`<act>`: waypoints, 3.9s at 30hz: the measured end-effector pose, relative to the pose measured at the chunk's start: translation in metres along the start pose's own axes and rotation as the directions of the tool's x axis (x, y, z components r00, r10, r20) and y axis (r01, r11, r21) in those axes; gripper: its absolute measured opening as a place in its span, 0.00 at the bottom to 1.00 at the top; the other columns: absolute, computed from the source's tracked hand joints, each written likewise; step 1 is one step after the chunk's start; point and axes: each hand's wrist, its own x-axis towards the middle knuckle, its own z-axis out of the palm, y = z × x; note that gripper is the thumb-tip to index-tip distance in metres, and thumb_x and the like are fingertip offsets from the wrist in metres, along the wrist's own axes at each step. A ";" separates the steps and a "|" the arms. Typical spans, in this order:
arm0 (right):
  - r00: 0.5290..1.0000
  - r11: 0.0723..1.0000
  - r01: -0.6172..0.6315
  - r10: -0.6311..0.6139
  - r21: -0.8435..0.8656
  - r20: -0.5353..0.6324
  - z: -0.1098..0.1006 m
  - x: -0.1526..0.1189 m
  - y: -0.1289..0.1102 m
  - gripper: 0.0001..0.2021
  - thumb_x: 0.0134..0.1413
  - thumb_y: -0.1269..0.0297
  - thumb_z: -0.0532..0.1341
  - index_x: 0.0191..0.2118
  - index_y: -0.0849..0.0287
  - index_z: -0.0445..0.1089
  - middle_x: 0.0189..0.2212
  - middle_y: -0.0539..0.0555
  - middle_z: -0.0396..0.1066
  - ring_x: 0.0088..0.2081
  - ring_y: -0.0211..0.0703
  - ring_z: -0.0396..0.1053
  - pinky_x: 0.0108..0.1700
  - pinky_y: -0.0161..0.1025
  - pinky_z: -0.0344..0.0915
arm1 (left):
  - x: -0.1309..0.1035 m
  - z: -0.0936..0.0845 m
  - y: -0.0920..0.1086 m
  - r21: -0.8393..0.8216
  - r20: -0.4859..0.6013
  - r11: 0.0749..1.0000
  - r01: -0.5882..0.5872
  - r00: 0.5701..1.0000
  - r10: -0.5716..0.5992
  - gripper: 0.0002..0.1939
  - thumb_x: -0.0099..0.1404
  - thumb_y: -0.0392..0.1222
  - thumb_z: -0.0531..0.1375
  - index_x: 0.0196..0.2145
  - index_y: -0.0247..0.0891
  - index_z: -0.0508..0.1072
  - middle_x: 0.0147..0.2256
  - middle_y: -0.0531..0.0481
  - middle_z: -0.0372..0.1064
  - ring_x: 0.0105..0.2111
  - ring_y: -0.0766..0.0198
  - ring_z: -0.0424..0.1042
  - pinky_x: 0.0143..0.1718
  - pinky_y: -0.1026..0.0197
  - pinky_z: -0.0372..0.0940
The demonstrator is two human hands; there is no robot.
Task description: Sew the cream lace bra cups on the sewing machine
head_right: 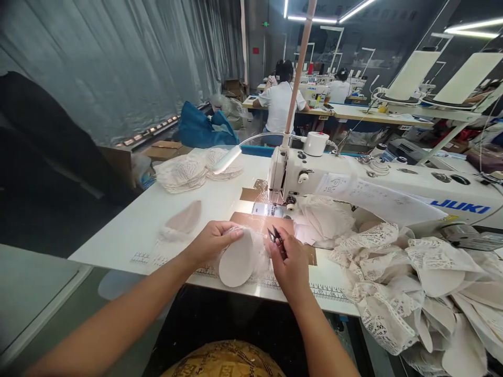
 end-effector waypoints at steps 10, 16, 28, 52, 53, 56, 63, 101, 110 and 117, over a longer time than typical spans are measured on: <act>0.979 0.989 0.143 -0.135 -0.039 0.155 0.013 -0.004 -0.007 0.18 0.62 0.62 0.53 0.55 0.59 0.66 0.39 0.58 0.75 0.37 0.44 0.73 0.40 0.40 0.71 | 0.012 0.010 -0.017 -0.139 0.163 0.989 0.056 0.986 -0.033 0.16 0.62 0.50 0.62 0.37 0.31 0.77 0.34 0.44 0.75 0.34 0.59 0.73 0.36 0.62 0.67; 0.979 0.982 0.164 -0.152 -0.089 0.133 0.016 -0.004 -0.006 0.18 0.62 0.62 0.52 0.55 0.59 0.66 0.39 0.58 0.75 0.36 0.44 0.73 0.38 0.40 0.71 | 0.013 0.010 -0.016 -0.177 0.179 0.980 0.095 0.982 -0.063 0.16 0.62 0.49 0.63 0.37 0.31 0.78 0.34 0.45 0.76 0.34 0.59 0.74 0.36 0.62 0.68; 0.982 0.976 0.171 -0.157 -0.135 0.109 0.019 -0.004 -0.007 0.17 0.63 0.61 0.52 0.53 0.62 0.67 0.38 0.59 0.75 0.36 0.46 0.73 0.38 0.41 0.71 | 0.014 0.010 -0.021 -0.104 0.180 0.992 0.070 0.982 -0.050 0.17 0.63 0.50 0.62 0.31 0.31 0.76 0.27 0.49 0.71 0.27 0.65 0.69 0.29 0.66 0.63; 0.964 0.960 0.261 -0.254 -0.105 0.078 0.019 -0.004 -0.007 0.15 0.61 0.65 0.55 0.51 0.63 0.67 0.39 0.60 0.75 0.37 0.46 0.74 0.37 0.42 0.72 | 0.013 0.008 -0.021 -0.148 0.196 0.985 0.084 0.979 -0.055 0.15 0.64 0.49 0.61 0.35 0.31 0.76 0.33 0.45 0.74 0.32 0.63 0.72 0.33 0.64 0.66; 0.964 0.959 0.261 -0.254 -0.107 0.077 0.020 -0.004 -0.007 0.15 0.61 0.65 0.55 0.51 0.63 0.67 0.38 0.60 0.75 0.36 0.46 0.74 0.37 0.42 0.72 | 0.013 0.008 -0.021 -0.145 0.195 0.986 0.081 0.979 -0.052 0.15 0.64 0.49 0.60 0.35 0.31 0.76 0.33 0.45 0.74 0.32 0.63 0.71 0.33 0.64 0.66; 0.968 0.961 0.247 -0.239 -0.122 0.074 0.021 -0.004 -0.008 0.15 0.61 0.65 0.55 0.51 0.63 0.67 0.38 0.60 0.76 0.36 0.46 0.74 0.36 0.42 0.72 | 0.013 0.008 -0.022 -0.106 0.203 0.994 0.037 0.979 -0.015 0.15 0.65 0.48 0.60 0.33 0.31 0.76 0.31 0.47 0.72 0.30 0.65 0.70 0.32 0.65 0.64; 0.980 0.975 0.200 -0.199 -0.094 0.020 0.018 -0.003 -0.011 0.15 0.61 0.66 0.56 0.52 0.63 0.66 0.36 0.58 0.75 0.33 0.43 0.73 0.34 0.40 0.72 | 0.013 0.009 -0.023 -0.072 0.191 0.995 0.072 0.980 -0.057 0.18 0.65 0.51 0.59 0.32 0.31 0.75 0.27 0.49 0.70 0.27 0.65 0.69 0.28 0.65 0.62; 0.979 0.975 0.201 -0.196 -0.099 0.061 0.018 -0.004 -0.011 0.15 0.61 0.64 0.55 0.51 0.62 0.67 0.36 0.59 0.75 0.34 0.45 0.73 0.34 0.41 0.72 | 0.011 0.009 -0.022 -0.118 0.150 0.987 0.113 0.984 -0.095 0.20 0.65 0.54 0.59 0.32 0.30 0.73 0.27 0.48 0.70 0.26 0.65 0.69 0.28 0.63 0.64; 0.973 0.971 0.217 -0.206 -0.104 0.108 0.019 -0.004 -0.009 0.15 0.61 0.64 0.55 0.52 0.60 0.67 0.39 0.59 0.76 0.39 0.47 0.74 0.38 0.43 0.73 | 0.010 0.010 -0.020 -0.067 0.149 0.993 0.097 0.985 -0.087 0.20 0.65 0.53 0.58 0.33 0.30 0.73 0.28 0.47 0.70 0.27 0.64 0.68 0.29 0.63 0.63; 0.973 0.972 0.214 -0.204 -0.098 0.103 0.021 -0.004 -0.012 0.16 0.61 0.65 0.54 0.53 0.59 0.66 0.40 0.58 0.75 0.39 0.47 0.74 0.39 0.43 0.72 | 0.011 0.009 -0.022 -0.019 0.200 1.000 -0.007 0.980 0.010 0.19 0.65 0.51 0.58 0.26 0.31 0.70 0.25 0.52 0.63 0.25 0.69 0.62 0.26 0.67 0.58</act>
